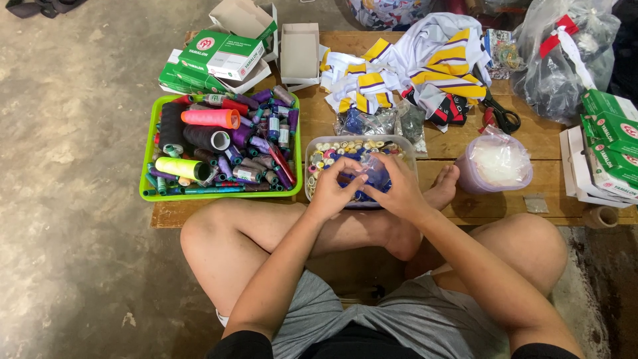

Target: The person sits on the floor and sorts blue plastic bottle caps from a mixed container into a small clear plastic bag. They repeatedly pick caps from the container and place them into the bag.

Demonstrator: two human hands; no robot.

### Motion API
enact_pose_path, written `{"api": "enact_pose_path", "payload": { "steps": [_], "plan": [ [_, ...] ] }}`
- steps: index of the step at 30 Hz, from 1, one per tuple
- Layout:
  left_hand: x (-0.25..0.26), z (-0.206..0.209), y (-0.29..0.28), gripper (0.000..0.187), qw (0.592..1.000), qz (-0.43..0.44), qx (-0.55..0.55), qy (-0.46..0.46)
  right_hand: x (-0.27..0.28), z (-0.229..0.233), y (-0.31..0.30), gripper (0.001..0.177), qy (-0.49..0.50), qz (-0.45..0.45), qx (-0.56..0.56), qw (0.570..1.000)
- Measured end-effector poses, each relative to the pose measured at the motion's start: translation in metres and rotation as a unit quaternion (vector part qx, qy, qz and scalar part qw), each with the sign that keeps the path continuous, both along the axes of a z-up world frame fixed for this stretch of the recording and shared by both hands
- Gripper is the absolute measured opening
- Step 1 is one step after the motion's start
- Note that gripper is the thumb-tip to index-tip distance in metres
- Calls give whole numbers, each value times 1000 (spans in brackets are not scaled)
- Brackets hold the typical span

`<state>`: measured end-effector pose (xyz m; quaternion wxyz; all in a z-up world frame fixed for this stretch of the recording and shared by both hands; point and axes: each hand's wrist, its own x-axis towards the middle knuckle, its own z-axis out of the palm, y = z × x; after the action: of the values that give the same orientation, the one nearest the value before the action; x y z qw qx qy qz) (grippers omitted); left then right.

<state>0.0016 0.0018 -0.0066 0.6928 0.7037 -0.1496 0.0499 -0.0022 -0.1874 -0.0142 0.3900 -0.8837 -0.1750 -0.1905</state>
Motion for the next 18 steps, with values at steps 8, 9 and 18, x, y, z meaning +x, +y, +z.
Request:
{"api": "enact_pose_path", "payload": {
  "steps": [8, 9, 18],
  "plan": [
    [0, -2, -1, 10, 995, -32, -25, -91, -2, 6, 7, 38, -74, 30, -18, 997],
    [-1, 3, -1, 6, 994, -36, -27, -102, -2, 5, 6, 32, -66, 37, -9, 997],
    [2, -4, 1, 15, 991, 29, 39, -121, -2, 43, -13, 29, 189, -153, 69, 968]
  ]
}}
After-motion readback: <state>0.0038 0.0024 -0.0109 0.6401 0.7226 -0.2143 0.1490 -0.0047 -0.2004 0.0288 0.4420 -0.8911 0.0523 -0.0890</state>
